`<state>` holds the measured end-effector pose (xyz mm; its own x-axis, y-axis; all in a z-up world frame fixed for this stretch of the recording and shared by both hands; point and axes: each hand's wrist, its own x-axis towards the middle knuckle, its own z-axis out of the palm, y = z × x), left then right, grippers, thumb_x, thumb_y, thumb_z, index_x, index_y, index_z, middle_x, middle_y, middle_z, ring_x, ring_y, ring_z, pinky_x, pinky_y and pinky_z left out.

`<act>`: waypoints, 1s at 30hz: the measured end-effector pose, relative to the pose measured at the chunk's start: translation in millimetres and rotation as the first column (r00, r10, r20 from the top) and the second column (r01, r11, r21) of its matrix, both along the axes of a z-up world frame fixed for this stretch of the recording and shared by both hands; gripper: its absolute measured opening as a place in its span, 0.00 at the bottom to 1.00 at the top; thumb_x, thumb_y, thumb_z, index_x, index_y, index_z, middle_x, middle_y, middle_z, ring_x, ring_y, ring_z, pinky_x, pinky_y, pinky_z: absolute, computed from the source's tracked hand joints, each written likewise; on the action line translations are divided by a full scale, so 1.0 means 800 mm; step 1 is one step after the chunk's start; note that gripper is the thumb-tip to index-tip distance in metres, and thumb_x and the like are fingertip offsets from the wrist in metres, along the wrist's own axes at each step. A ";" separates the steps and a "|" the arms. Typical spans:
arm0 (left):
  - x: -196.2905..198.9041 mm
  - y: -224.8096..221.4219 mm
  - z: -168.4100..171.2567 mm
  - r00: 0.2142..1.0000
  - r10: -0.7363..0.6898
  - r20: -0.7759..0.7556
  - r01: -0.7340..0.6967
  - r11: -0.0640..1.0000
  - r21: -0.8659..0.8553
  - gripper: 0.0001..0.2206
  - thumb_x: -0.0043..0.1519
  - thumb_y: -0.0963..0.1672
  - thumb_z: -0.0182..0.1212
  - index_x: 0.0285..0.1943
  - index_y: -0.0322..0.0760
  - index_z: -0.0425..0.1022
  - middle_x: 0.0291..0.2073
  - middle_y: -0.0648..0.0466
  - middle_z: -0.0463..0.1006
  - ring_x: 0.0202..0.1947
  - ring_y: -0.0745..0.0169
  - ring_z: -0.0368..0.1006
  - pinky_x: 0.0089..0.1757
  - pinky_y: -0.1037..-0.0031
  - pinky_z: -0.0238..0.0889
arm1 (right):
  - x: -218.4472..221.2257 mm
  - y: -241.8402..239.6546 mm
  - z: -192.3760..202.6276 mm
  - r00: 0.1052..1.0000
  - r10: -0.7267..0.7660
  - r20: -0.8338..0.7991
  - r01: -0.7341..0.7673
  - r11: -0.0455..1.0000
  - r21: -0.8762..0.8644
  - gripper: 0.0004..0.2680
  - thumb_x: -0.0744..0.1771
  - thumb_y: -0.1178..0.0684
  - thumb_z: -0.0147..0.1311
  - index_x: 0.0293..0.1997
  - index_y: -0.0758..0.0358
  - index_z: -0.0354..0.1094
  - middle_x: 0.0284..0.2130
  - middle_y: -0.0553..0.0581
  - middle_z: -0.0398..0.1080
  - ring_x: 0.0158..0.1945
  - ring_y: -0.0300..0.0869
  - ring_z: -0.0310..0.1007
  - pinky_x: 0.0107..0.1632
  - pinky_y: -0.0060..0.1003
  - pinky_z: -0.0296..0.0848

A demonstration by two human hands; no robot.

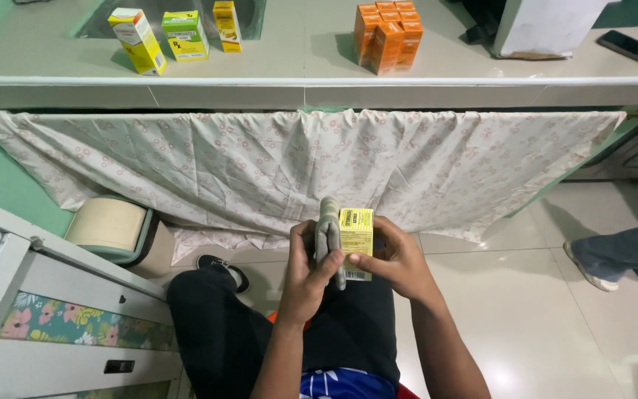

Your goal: The person sits on a low stool and wipes a yellow medicine box with a gray cloth. They rotate the box to clean multiple sides, then place it back on a shelf. The person repeats this process with a second yellow box, wiping it thoroughly before returning it to the shelf.

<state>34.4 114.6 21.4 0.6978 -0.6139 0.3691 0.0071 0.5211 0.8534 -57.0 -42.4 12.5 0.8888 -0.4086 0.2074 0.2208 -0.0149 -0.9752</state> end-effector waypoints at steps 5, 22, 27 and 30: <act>-0.005 0.005 0.000 1.000 -0.004 -0.011 0.004 0.997 0.075 0.23 0.63 0.44 0.65 0.60 0.32 0.58 0.44 0.51 0.67 0.45 0.65 0.63 0.44 0.69 0.65 | 0.000 -0.003 -0.016 0.998 0.038 0.052 -0.044 0.990 0.136 0.23 0.57 0.67 0.69 0.57 0.70 0.71 0.41 0.62 0.75 0.46 0.46 0.72 0.44 0.47 0.79; -0.003 0.007 -0.028 0.997 0.047 -0.062 -0.041 0.996 0.085 0.18 0.59 0.41 0.69 0.50 0.35 0.61 0.33 0.56 0.67 0.34 0.74 0.68 0.39 0.76 0.70 | -0.001 0.009 -0.012 0.999 -0.038 0.032 0.033 0.990 0.139 0.20 0.59 0.66 0.68 0.55 0.71 0.71 0.40 0.60 0.74 0.45 0.43 0.71 0.45 0.43 0.77; 0.000 0.000 -0.047 0.996 0.000 -0.088 0.005 0.998 0.055 0.22 0.61 0.42 0.66 0.60 0.30 0.61 0.39 0.49 0.69 0.33 0.69 0.69 0.38 0.70 0.73 | 0.003 0.019 0.002 0.998 -0.050 0.028 0.047 0.994 0.095 0.19 0.58 0.65 0.70 0.53 0.70 0.72 0.37 0.59 0.75 0.43 0.41 0.72 0.42 0.39 0.78; -0.004 0.001 -0.044 0.994 0.008 -0.113 -0.001 0.998 0.056 0.26 0.60 0.43 0.67 0.65 0.31 0.60 0.46 0.50 0.68 0.41 0.69 0.65 0.44 0.67 0.72 | 0.001 0.019 0.002 0.998 -0.055 0.023 0.053 0.995 0.086 0.20 0.57 0.65 0.71 0.52 0.70 0.72 0.37 0.57 0.74 0.42 0.41 0.72 0.40 0.38 0.78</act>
<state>31.2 115.4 -14.0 0.7359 -0.6280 0.2531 0.1027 0.4730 0.8750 -56.3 -26.9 14.4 0.8599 -0.4730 0.1919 0.2467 0.0559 -0.9675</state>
